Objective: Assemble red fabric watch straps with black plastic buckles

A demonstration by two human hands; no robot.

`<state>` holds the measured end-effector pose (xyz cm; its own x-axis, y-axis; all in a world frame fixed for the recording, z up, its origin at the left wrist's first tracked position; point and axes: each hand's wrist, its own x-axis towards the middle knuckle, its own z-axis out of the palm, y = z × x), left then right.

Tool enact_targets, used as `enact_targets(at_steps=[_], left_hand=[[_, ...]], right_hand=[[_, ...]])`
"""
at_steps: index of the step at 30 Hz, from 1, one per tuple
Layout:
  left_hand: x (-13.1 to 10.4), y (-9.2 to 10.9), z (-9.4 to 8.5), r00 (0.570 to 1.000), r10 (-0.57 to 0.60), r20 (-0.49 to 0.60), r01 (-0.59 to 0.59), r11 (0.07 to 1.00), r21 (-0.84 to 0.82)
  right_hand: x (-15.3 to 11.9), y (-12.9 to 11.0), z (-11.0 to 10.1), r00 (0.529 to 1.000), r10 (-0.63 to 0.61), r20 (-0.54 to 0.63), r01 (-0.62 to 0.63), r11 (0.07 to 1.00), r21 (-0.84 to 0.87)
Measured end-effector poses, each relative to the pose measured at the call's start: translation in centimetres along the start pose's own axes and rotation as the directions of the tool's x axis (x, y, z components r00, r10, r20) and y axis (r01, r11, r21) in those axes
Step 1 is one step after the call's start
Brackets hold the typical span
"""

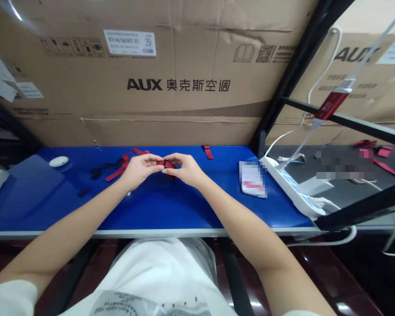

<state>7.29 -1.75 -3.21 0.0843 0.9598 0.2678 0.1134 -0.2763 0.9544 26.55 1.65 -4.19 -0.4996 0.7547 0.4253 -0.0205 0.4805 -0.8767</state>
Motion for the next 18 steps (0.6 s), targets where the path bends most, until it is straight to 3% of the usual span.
enact_targets(at_steps=[6,11,18], left_hand=[[-0.03,-0.2,-0.41,0.996,-0.072,0.05,0.078,0.985,-0.151],[0.07,-0.42,-0.02,0.981,-0.177,0.078,0.192,0.946,-0.263],[0.13,-0.94,-0.49,0.964,-0.255,0.069,0.263,0.954,-0.143]], right_hand=[[-0.4,-0.44,-0.08,0.995,-0.097,-0.033,0.089,0.979,-0.182],[-0.61,-0.13,0.42,0.992,-0.122,0.001,0.12,0.97,-0.212],[-0.73,-0.4,-0.26,0.992,-0.03,0.126,0.081,0.906,-0.415]])
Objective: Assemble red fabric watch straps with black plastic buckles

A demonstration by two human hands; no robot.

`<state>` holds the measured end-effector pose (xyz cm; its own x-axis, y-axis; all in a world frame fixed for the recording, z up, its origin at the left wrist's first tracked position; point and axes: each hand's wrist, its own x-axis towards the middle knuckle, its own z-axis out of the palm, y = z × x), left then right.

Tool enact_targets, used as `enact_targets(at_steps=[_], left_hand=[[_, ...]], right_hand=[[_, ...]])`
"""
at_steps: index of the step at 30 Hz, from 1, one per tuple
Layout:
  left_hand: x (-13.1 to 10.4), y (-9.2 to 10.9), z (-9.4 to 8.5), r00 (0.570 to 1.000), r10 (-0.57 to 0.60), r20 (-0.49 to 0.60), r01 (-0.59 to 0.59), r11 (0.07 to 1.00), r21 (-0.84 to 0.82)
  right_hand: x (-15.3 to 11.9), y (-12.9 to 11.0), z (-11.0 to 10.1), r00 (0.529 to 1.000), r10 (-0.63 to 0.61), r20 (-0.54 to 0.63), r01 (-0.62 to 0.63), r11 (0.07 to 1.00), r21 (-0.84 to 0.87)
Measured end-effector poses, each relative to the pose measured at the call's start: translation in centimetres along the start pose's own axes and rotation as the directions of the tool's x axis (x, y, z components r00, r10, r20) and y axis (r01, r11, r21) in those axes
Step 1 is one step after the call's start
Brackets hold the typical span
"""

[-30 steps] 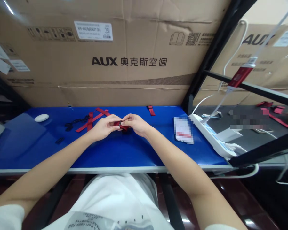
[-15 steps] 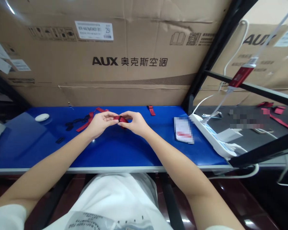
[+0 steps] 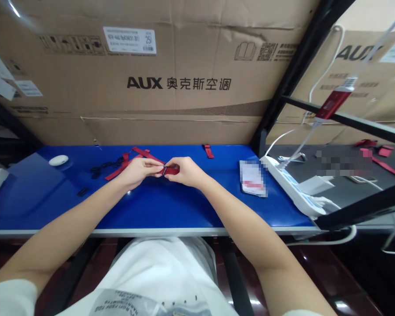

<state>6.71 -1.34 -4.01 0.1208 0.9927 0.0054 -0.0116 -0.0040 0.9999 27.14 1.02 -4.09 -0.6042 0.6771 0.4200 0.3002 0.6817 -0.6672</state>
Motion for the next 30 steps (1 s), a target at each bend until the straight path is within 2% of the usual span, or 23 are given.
enact_targets(at_steps=[4,9,13,16,19,21,24,27,28,30], left_hand=[[0.0,-0.5,0.0,0.998,-0.056,-0.029,0.056,0.998,0.009],[-0.2,-0.2,0.3,0.997,-0.041,-0.059,0.037,0.997,-0.061],[-0.1,0.3,-0.2,0.996,-0.014,-0.094,0.014,1.0,0.002],[0.1,0.4,-0.8,0.991,0.035,-0.129,-0.026,0.997,0.067],[0.2,0.1,-1.0,0.992,0.061,-0.112,-0.045,0.989,0.141],[-0.1,-0.3,-0.9,0.998,0.066,-0.022,-0.059,0.97,0.235],[-0.6,-0.8,-0.6,0.972,0.088,0.217,-0.178,0.879,0.443],[-0.9,-1.3,-0.2,0.905,0.226,0.36,-0.413,0.664,0.623],[-0.9,-1.6,0.0,0.876,0.281,0.392,-0.48,0.583,0.656],[-0.5,-2.1,0.2,0.826,0.344,0.446,-0.562,0.453,0.692]], right_hand=[[0.0,0.0,0.2,0.999,-0.037,0.029,0.04,0.993,-0.112],[0.3,0.1,1.0,0.999,-0.021,-0.032,0.019,0.998,-0.058],[0.4,0.8,0.0,1.0,-0.011,-0.018,0.011,1.0,0.01],[0.6,1.8,-1.2,0.998,0.059,0.014,-0.06,0.998,0.011],[0.9,3.0,-1.9,0.993,0.097,0.067,-0.097,0.995,0.007],[1.0,3.7,-2.1,0.99,0.078,0.12,-0.077,0.997,-0.013],[1.1,4.7,-2.1,0.986,0.015,0.165,0.001,0.995,-0.097],[1.1,5.5,-1.8,0.982,-0.036,0.185,0.066,0.985,-0.162],[1.1,5.7,-1.6,0.985,-0.036,0.168,0.067,0.982,-0.179],[1.1,6.1,-1.2,0.998,0.012,0.062,0.003,0.971,-0.238]])
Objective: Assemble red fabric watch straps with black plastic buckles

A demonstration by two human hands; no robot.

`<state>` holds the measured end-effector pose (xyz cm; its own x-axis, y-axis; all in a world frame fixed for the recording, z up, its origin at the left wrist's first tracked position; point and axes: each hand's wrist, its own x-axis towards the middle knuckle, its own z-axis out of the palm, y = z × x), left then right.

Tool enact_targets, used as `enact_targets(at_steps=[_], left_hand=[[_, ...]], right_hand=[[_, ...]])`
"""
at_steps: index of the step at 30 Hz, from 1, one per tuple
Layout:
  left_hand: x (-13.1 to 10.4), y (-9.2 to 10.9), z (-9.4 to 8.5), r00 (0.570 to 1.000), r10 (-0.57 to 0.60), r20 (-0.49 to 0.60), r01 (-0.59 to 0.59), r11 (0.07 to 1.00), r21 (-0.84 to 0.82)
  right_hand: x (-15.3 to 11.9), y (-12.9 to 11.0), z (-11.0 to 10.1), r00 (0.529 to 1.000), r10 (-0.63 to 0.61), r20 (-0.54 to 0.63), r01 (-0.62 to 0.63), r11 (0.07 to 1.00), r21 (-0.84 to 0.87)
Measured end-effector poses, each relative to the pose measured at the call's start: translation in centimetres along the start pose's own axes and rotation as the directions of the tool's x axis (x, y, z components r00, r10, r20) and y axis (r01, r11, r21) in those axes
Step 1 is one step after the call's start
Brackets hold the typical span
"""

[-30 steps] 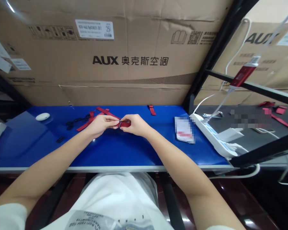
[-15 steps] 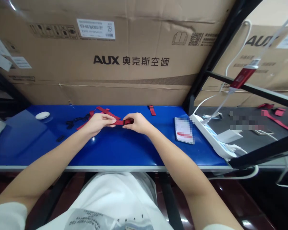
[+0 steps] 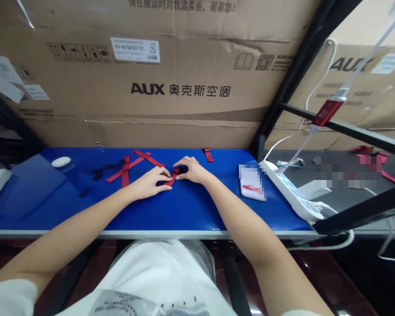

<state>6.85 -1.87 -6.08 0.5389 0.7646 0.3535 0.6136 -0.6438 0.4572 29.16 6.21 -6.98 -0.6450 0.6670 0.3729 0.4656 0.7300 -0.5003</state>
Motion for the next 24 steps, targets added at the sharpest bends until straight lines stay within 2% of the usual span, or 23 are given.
enact_targets(at_steps=[3,5,8,11,14,17,21,24], left_hand=[[0.7,-0.7,0.9,1.0,0.009,0.008,-0.01,0.99,0.141],[1.2,-1.0,1.4,0.999,-0.038,-0.006,0.039,0.969,0.242],[1.6,-1.1,1.9,0.997,-0.072,-0.023,0.076,0.932,0.356],[1.3,-1.0,1.8,0.993,-0.115,-0.005,0.11,0.93,0.351],[0.6,-1.1,1.4,0.978,-0.207,0.0,0.195,0.925,0.326],[0.5,-1.6,0.8,0.958,-0.287,-0.014,0.268,0.877,0.398],[1.3,-2.4,0.1,0.958,-0.281,-0.056,0.267,0.805,0.53],[1.6,-3.2,-0.3,0.929,-0.369,-0.02,0.317,0.77,0.553]], right_hand=[[-0.2,0.1,0.9,0.971,0.195,-0.137,-0.212,0.97,-0.121],[-0.4,-0.1,1.5,0.955,0.27,-0.122,-0.291,0.931,-0.218],[-0.9,-0.4,2.0,0.952,0.305,-0.008,-0.29,0.895,-0.338],[-1.3,-0.7,2.2,0.937,0.342,0.066,-0.292,0.874,-0.389],[-1.6,-1.0,2.2,0.932,0.351,0.086,-0.289,0.867,-0.407],[-1.7,-1.1,2.1,0.928,0.362,0.085,-0.298,0.86,-0.415],[-1.6,-1.4,2.0,0.922,0.375,0.097,-0.305,0.856,-0.419],[-1.6,-1.6,1.8,0.919,0.381,0.105,-0.308,0.856,-0.415]])
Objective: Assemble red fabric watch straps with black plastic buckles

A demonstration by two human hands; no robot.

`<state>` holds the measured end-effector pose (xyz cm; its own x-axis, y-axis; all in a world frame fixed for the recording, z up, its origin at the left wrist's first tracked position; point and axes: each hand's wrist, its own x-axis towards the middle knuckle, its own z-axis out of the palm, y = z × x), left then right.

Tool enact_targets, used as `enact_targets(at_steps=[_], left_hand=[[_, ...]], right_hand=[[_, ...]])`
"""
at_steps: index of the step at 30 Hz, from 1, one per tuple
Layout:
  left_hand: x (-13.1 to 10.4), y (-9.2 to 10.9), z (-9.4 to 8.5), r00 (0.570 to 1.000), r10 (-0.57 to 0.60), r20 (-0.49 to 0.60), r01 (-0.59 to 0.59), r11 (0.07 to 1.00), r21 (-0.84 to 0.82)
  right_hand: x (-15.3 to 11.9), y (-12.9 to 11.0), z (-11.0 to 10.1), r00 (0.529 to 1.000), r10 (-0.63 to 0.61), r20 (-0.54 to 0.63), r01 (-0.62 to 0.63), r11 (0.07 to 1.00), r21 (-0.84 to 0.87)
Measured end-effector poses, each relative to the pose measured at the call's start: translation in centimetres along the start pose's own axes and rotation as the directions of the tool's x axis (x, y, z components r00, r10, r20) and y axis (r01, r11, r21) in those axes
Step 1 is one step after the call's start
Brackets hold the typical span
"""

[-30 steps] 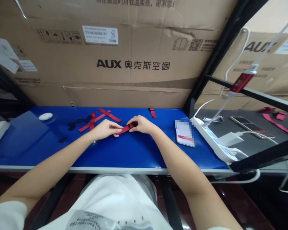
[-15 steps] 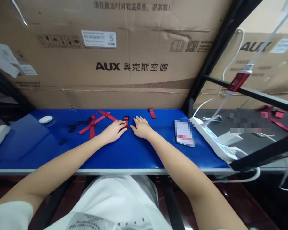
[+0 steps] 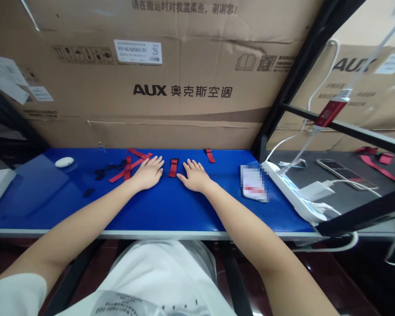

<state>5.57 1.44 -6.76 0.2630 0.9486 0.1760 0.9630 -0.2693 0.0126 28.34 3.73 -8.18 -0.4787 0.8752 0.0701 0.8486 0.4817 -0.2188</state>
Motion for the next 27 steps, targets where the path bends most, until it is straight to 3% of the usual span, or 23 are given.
enact_targets(at_steps=[3,7,11,14,18,27], left_hand=[[-0.3,-0.8,0.0,0.994,-0.091,0.063,0.089,0.996,0.033],[-1.3,-1.2,-0.4,0.985,-0.164,0.048,0.157,0.979,0.127],[-1.7,0.1,-0.6,1.0,-0.017,-0.016,0.019,0.996,0.09],[-1.4,1.1,-0.4,0.995,0.098,0.035,-0.097,0.995,-0.023],[-1.1,1.5,-0.2,0.986,0.108,0.126,-0.091,0.987,-0.133],[-1.2,1.3,-0.5,0.983,0.051,0.175,-0.022,0.986,-0.164]], right_hand=[[0.0,0.0,-0.1,1.0,0.0,0.006,0.0,1.0,0.011],[-0.1,0.1,-0.2,1.0,-0.007,0.01,0.007,1.0,0.029],[-0.2,0.0,-0.2,1.0,-0.013,-0.003,0.014,0.999,0.033],[-0.4,-0.2,-0.2,0.999,-0.039,-0.015,0.039,0.999,0.028],[-0.4,-0.4,-0.1,0.998,-0.066,-0.021,0.067,0.998,0.021],[-0.2,-0.4,0.0,0.998,-0.057,-0.01,0.057,0.998,0.013]])
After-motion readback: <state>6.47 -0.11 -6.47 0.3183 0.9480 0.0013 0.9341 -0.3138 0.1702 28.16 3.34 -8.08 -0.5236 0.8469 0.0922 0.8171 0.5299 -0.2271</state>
